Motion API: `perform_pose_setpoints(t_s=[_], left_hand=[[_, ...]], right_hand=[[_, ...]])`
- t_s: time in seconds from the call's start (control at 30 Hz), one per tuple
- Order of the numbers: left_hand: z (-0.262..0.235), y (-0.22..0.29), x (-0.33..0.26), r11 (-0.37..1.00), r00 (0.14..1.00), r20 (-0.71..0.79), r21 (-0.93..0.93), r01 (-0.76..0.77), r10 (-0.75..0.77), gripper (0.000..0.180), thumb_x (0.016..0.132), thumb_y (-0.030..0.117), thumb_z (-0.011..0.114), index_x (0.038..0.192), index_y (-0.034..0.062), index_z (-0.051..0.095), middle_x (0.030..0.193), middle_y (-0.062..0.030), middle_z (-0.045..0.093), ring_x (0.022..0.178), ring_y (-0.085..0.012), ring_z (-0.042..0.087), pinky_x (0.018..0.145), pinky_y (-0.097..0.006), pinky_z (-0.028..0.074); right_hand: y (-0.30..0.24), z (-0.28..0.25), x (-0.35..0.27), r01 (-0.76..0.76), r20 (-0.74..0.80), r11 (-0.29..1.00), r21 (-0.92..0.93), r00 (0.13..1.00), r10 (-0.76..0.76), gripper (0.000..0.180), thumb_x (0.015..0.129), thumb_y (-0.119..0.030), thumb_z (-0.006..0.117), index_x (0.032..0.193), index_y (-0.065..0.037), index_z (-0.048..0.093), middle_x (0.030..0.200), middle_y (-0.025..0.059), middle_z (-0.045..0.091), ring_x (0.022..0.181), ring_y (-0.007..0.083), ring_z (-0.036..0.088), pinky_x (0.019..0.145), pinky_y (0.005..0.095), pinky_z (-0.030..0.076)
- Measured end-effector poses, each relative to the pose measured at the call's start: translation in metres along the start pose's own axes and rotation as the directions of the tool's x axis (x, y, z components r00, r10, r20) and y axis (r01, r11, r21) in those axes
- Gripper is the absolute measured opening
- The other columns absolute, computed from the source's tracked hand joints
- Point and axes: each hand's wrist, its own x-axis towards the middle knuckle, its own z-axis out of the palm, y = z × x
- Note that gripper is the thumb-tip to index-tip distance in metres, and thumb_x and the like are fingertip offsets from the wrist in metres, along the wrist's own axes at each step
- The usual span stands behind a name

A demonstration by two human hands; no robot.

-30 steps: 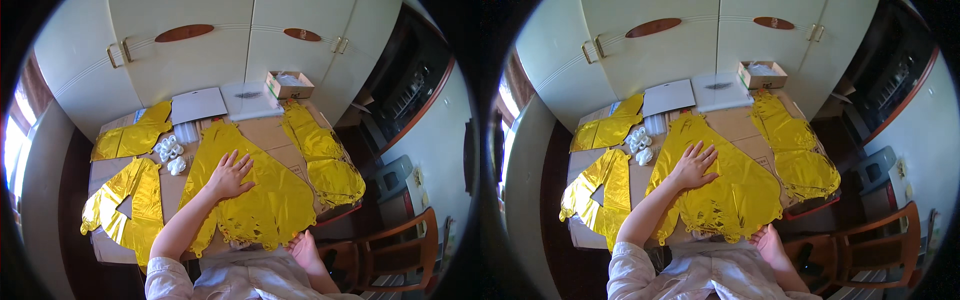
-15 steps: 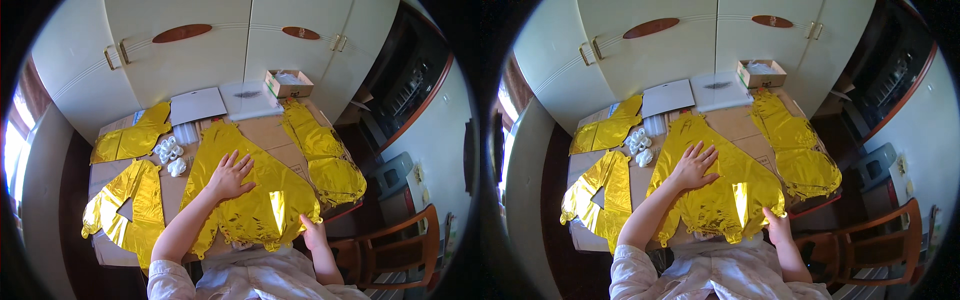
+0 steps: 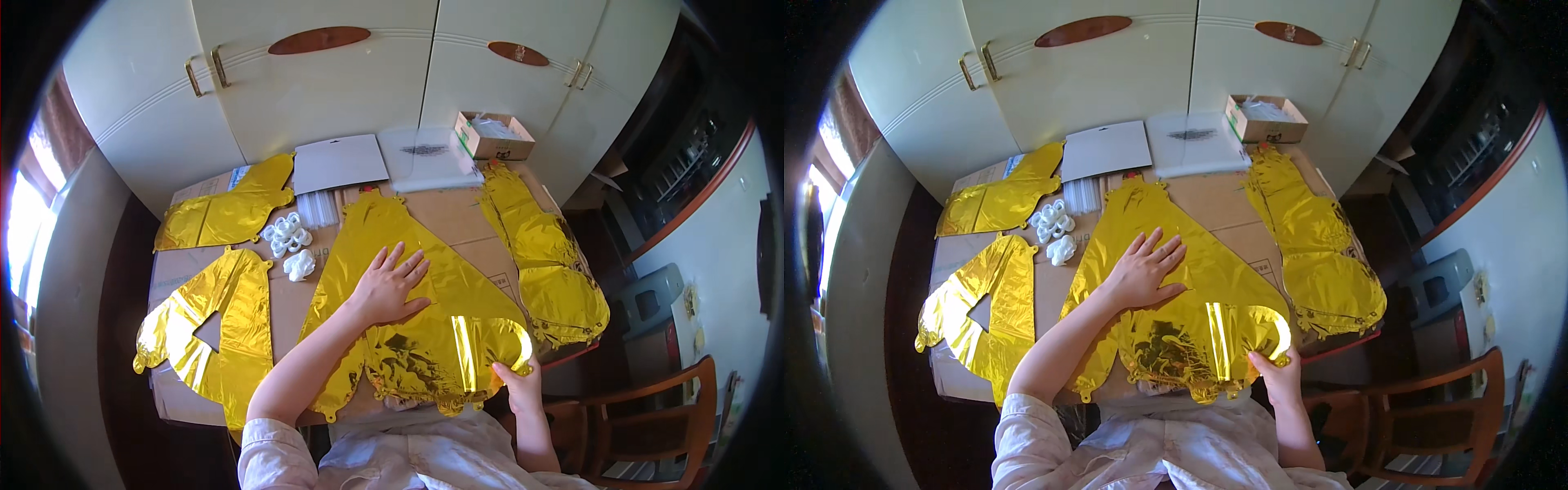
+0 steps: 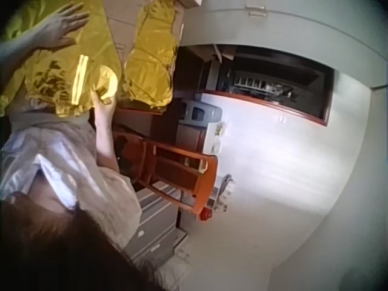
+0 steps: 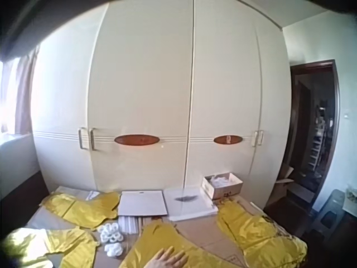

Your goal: Folding gold foil balloons on a workspace table.

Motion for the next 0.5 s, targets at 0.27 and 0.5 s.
perform_pose_setpoints(t_s=[0.27,0.5], left_hand=[[-0.001,0.001,0.000,1.000,1.000,0.017,0.000,0.009,-0.009,0.077,0.091,0.062,0.042,0.147,0.0098,0.036,0.153,-0.0107,0.035,0.143,-0.0359,0.025,0.117,-0.052,0.018],[0.001,0.001,0.000,1.000,1.000,0.020,-0.003,0.014,-0.014,0.076,0.092,0.062,0.040,0.148,0.0102,0.035,0.153,-0.0103,0.034,0.144,-0.0357,0.023,0.117,-0.053,0.017]], right_hand=[[-0.004,-0.009,0.013,0.077,0.042,0.986,-0.151,0.997,-0.071,0.059,0.074,0.010,0.073,0.126,-0.002,0.049,0.116,0.0060,0.059,0.103,0.0135,0.059,0.091,0.0302,0.050],[-0.013,-0.009,0.010,0.076,0.069,0.972,-0.221,0.996,-0.062,0.057,0.075,0.007,0.073,0.125,-0.002,0.049,0.116,0.0056,0.059,0.106,0.0140,0.057,0.092,0.0305,0.048]])
